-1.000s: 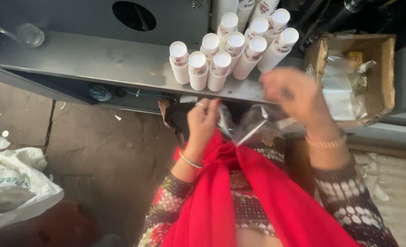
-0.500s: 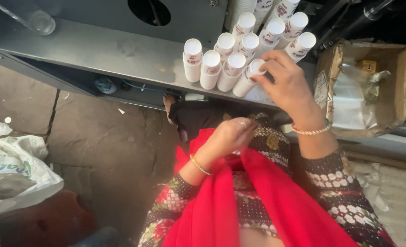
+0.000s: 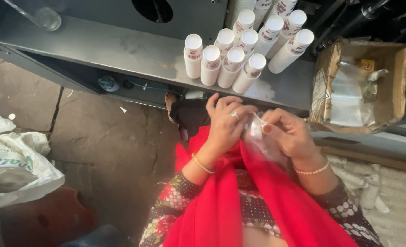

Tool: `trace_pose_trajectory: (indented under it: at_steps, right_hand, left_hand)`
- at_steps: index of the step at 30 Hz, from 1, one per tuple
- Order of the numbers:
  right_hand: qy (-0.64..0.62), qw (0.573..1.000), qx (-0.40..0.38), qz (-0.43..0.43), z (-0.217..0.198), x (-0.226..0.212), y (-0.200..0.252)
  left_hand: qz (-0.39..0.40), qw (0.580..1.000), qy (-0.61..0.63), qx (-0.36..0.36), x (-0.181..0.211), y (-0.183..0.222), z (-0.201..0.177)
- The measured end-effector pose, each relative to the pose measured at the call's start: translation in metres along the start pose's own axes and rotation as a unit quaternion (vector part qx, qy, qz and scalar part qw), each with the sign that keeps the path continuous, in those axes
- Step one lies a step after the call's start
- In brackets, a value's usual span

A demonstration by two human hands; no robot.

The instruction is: The recorder is picking up finished paper cups from a machine and packing them into plastic bags.

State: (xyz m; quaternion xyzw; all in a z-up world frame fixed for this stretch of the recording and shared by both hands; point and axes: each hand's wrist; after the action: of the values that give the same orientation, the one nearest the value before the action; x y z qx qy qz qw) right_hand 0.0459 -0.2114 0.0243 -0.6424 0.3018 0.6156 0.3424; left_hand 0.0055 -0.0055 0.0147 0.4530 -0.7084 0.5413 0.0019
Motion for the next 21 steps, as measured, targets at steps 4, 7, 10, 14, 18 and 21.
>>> trace_pose_trajectory:
  at_steps: [4, 7, 10, 14, 18, 21]
  right_hand:
    - [0.075, 0.993, -0.006, 0.095, -0.016, 0.000, -0.008]
    - [0.189, 0.982, -0.004, 0.021, -0.003, -0.023, -0.010]
    - [0.256, 0.964, 0.047, -0.056, 0.006, -0.015, -0.013]
    - [0.322, 0.934, 0.120, -0.100, 0.006, 0.032, -0.027]
    - [0.238, 0.962, 0.127, 0.044, -0.024, 0.053, -0.054]
    - [-0.102, 0.985, 0.002, 0.140, -0.052, 0.027, -0.088]
  left_hand:
    - [-0.127, 0.923, 0.359, -0.059, -0.021, 0.031, 0.012]
    - [-0.229, 0.866, 0.424, -0.131, -0.010, 0.023, 0.006]
    - [-0.112, 0.947, 0.272, -0.126, 0.008, 0.014, 0.004]
    - [0.114, 0.972, 0.162, -0.126, 0.018, 0.003, 0.000]
    - [0.035, 0.966, 0.226, -0.122, -0.008, 0.005, 0.010]
    - [-0.184, 0.824, 0.532, -0.064, -0.044, 0.002, 0.028]
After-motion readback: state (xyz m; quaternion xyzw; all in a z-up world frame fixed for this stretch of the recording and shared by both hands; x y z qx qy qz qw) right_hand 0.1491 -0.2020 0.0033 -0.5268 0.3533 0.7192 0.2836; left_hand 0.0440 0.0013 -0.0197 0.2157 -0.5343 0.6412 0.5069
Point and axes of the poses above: each hand's wrist, its own y-axis away from the middle knuckle, its own z-axis out of the palm, x = y × z, and after that the axes turned 10 degrees about z, right-handed
